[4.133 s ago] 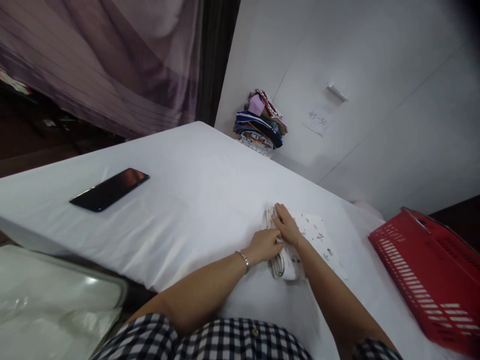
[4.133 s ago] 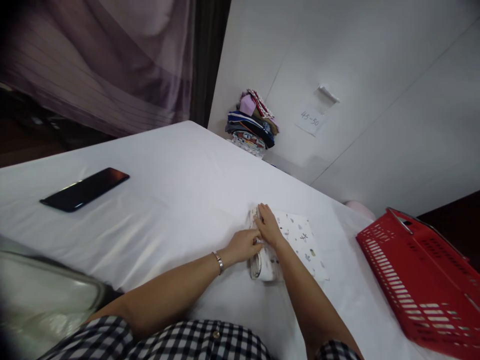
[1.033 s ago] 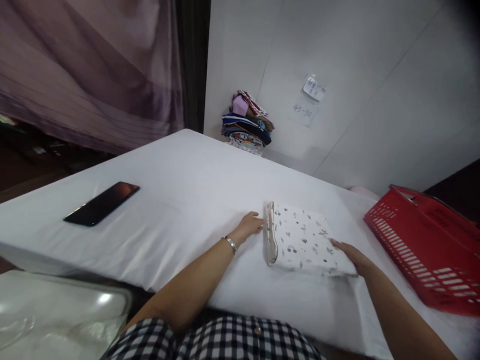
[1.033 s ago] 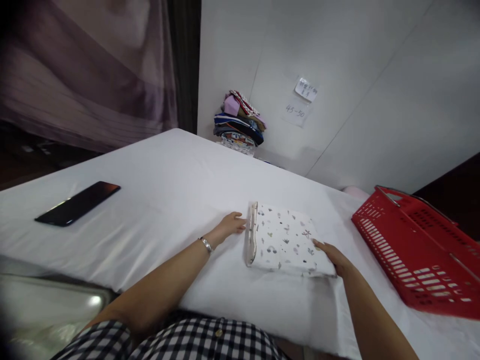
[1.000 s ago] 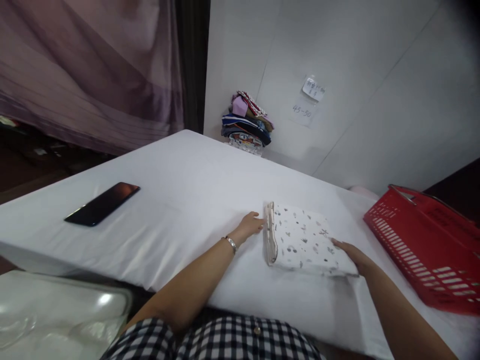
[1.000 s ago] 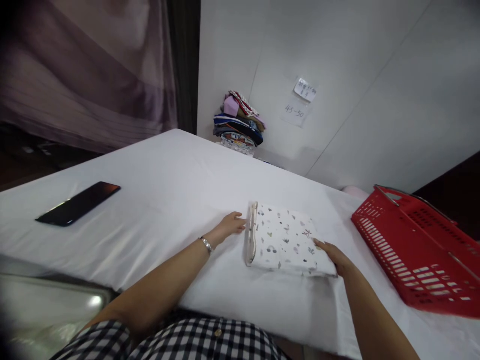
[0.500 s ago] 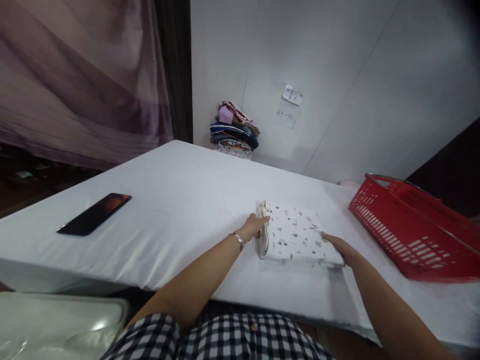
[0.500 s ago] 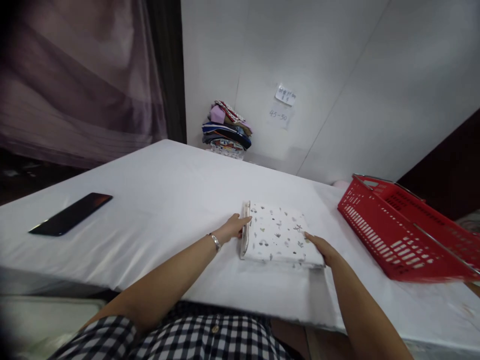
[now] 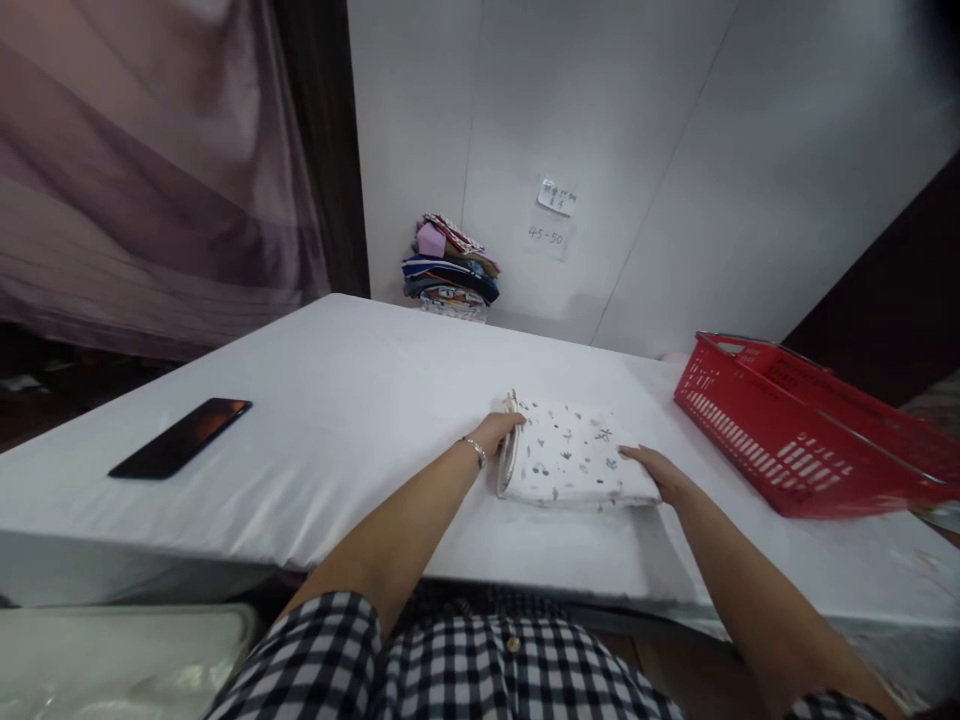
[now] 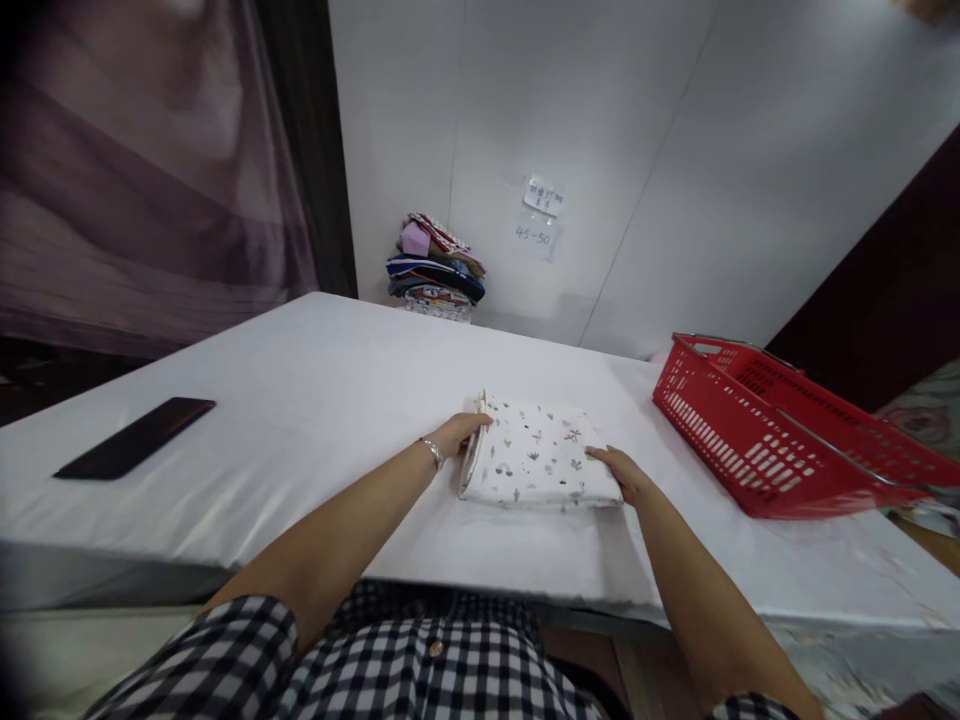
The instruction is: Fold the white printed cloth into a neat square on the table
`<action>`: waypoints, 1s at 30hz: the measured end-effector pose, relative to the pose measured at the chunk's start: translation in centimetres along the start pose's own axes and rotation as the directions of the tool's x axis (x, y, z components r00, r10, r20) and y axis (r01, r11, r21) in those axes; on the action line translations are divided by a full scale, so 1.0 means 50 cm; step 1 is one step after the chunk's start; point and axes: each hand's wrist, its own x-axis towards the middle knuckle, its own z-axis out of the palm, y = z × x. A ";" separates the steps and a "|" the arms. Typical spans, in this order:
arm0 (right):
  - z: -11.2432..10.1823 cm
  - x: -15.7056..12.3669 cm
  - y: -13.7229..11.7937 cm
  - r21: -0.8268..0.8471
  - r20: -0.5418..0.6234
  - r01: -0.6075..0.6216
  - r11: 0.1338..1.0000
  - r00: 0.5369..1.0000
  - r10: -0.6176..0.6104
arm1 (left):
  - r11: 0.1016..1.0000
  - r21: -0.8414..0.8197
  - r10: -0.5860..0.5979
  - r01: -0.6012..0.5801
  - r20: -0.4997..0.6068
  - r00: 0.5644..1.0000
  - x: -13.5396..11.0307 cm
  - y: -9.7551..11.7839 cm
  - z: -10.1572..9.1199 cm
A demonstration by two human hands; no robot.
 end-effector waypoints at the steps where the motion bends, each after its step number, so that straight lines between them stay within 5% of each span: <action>1: 0.010 -0.004 0.000 0.022 0.017 0.025 0.999 1.000 -0.026 | 1.000 -0.009 0.017 -0.017 0.004 1.000 -0.002 0.008 -0.012; 6: 0.096 -0.015 0.024 0.107 0.195 0.109 0.988 0.972 -0.128 | 0.979 -0.131 0.161 -0.158 0.012 0.987 -0.013 0.032 -0.123; 8: 0.133 -0.017 0.037 0.066 0.241 0.100 0.993 0.964 -0.113 | 0.984 -0.133 0.118 -0.120 -0.025 0.993 -0.022 0.017 -0.171; 10: 0.160 -0.018 0.043 -0.036 0.235 0.097 0.995 0.968 -0.086 | 0.995 -0.104 0.004 -0.011 -0.068 0.998 -0.033 -0.008 -0.203; 13: 0.173 -0.014 0.038 -0.325 0.109 0.108 0.939 0.991 -0.076 | 0.995 -0.100 -0.016 0.003 -0.129 0.991 -0.049 -0.040 -0.219; 16: 0.175 -0.015 0.028 -0.651 -0.032 0.191 0.735 0.960 -0.278 | 0.998 -0.063 0.016 -0.027 -0.167 0.986 -0.066 -0.046 -0.217; 18: 0.190 -0.025 0.028 -0.778 0.037 0.352 0.520 0.853 -0.521 | 1.000 -0.009 0.024 -0.026 -0.154 0.988 -0.078 -0.045 -0.217; 20: 0.222 -0.043 0.039 -0.789 0.227 0.536 0.301 0.708 -0.669 | 0.998 0.032 0.054 -0.051 -0.098 0.994 -0.087 -0.047 -0.220; 22: 0.264 -0.064 0.058 -0.735 0.427 0.666 0.130 0.603 -0.674 | 0.993 0.051 0.108 -0.106 -0.043 0.993 -0.090 -0.057 -0.225; 24: 0.302 -0.080 0.081 -0.689 0.581 0.725 -0.007 0.546 -0.603 | 0.986 0.080 0.151 -0.148 -0.043 0.988 -0.084 -0.070 -0.229; 27: 0.330 -0.088 0.110 -0.674 0.671 0.726 -0.135 0.526 -0.522 | 0.981 0.144 0.144 -0.127 -0.117 0.983 -0.069 -0.087 -0.233; 30: 0.327 -0.084 0.118 -0.682 0.680 0.711 -0.170 0.532 -0.505 | 0.988 0.120 0.114 -0.099 -0.129 0.985 -0.063 -0.093 -0.235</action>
